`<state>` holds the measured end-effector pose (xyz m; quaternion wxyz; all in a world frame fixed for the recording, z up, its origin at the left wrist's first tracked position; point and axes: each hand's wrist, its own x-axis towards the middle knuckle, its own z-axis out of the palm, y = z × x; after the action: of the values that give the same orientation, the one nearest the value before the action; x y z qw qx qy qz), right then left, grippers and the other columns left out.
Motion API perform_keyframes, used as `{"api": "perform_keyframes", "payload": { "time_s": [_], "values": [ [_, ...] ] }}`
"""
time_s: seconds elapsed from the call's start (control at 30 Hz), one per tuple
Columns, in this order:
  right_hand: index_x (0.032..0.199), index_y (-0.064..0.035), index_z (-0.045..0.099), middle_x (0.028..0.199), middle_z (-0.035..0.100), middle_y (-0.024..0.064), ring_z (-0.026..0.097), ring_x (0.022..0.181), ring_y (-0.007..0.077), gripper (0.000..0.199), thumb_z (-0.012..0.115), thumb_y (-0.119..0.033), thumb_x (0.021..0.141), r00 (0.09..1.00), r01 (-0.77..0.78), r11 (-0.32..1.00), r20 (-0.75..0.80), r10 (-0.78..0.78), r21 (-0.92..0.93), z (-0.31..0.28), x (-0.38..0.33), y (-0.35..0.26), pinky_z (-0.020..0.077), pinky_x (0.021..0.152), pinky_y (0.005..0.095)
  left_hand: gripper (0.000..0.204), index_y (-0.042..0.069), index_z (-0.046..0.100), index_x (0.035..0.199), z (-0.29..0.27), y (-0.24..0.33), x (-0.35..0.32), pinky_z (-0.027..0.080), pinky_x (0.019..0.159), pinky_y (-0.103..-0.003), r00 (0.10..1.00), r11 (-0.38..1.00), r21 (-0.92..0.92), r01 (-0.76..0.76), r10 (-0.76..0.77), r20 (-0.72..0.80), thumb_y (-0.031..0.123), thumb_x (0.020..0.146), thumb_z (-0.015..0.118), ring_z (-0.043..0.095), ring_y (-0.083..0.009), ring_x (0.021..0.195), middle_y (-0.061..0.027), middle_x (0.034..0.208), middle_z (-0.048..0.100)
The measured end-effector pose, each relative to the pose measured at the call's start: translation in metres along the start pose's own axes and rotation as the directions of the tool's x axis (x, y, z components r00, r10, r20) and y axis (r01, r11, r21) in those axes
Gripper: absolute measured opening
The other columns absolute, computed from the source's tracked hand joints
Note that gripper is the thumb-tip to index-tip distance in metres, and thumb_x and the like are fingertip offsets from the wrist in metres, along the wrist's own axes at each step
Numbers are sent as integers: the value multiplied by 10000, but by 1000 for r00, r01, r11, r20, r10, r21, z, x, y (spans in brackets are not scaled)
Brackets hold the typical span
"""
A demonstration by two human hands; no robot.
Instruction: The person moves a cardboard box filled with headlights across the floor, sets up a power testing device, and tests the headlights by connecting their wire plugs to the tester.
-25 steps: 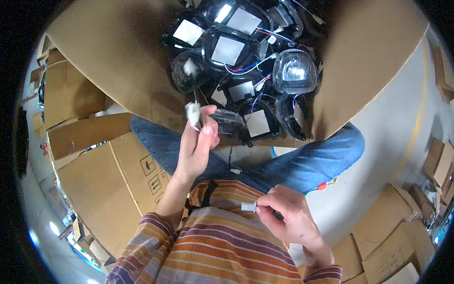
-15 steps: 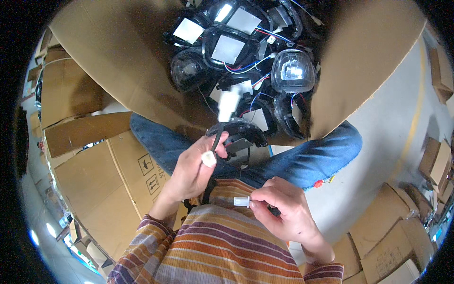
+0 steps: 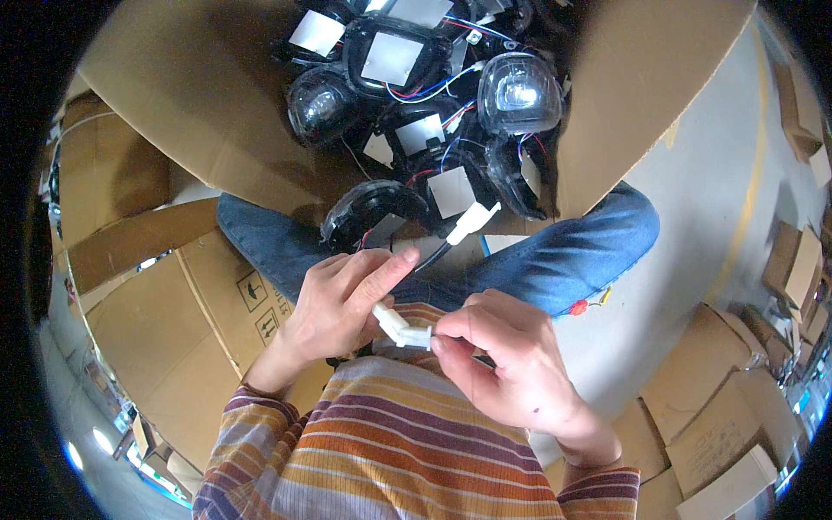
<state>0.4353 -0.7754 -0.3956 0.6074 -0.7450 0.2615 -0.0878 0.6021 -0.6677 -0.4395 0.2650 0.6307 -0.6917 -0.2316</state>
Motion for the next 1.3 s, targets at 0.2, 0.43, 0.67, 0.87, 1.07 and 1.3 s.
{"api": "perform_keyframes", "payload": {
  "time_s": [0.2, 0.43, 0.67, 0.87, 1.07, 1.3],
  "values": [
    [658, -24, 479, 546, 462, 61, 465, 472, 194, 109, 570, 31, 637, 998, -59, 987, -41, 54, -152, 7, -3, 2, 366, 423, 283, 621, 55, 388, 1160, 8, -3, -3, 440, 508, -292, 998, 999, 47, 4, -2, -56, 70, 563, 559, 524, -198, 603, -62, 757, 501],
    [645, -25, 468, 551, 467, 67, 469, 479, 194, 106, 559, 30, 641, 994, -65, 989, -93, 52, -133, 16, -6, 10, 368, 428, 288, 702, 30, 370, 1161, 16, 5, -6, 429, 510, -310, 997, 995, -61, 78, -77, 19, -6, 491, 574, 517, -240, 591, -88, 752, 517],
    [742, -9, 519, 566, 470, 52, 454, 476, 156, 131, 578, 52, 643, 986, 24, 993, -160, -42, -113, -3, -22, 12, 354, 431, 246, 236, 46, 543, 935, 10, -3, -10, 390, 502, -277, 984, 893, -414, 175, -175, 38, 59, 701, 568, 502, -187, 576, -70, 641, 510],
    [798, 3, 527, 655, 541, 57, 505, 519, 133, 149, 578, 51, 667, 940, -310, 865, -11, 342, 394, -16, -33, 4, 373, 465, 212, 176, 33, 564, 897, 4, -8, -13, 384, 550, -272, 990, 547, -827, 131, -121, 76, 56, 723, 568, 507, -170, 613, -75, 702, 548],
    [749, -1, 547, 689, 544, 60, 485, 551, 123, 129, 587, 61, 643, 987, -157, 954, 18, 157, 254, -30, -26, 8, 359, 490, 221, 101, 26, 592, 803, -2, -13, -16, 327, 539, -276, 986, 506, -847, 165, -111, 126, 51, 705, 581, 438, -158, 574, -51, 646, 516],
    [750, -14, 564, 677, 541, 45, 478, 624, 151, 154, 608, 52, 618, 998, -40, 983, -30, 46, 179, -24, -22, 8, 368, 535, 255, 87, 7, 577, 778, -1, -16, -18, 315, 590, -301, 995, 493, -865, 92, -18, 96, 68, 719, 557, 443, -180, 596, -55, 678, 545]
  ]
}}
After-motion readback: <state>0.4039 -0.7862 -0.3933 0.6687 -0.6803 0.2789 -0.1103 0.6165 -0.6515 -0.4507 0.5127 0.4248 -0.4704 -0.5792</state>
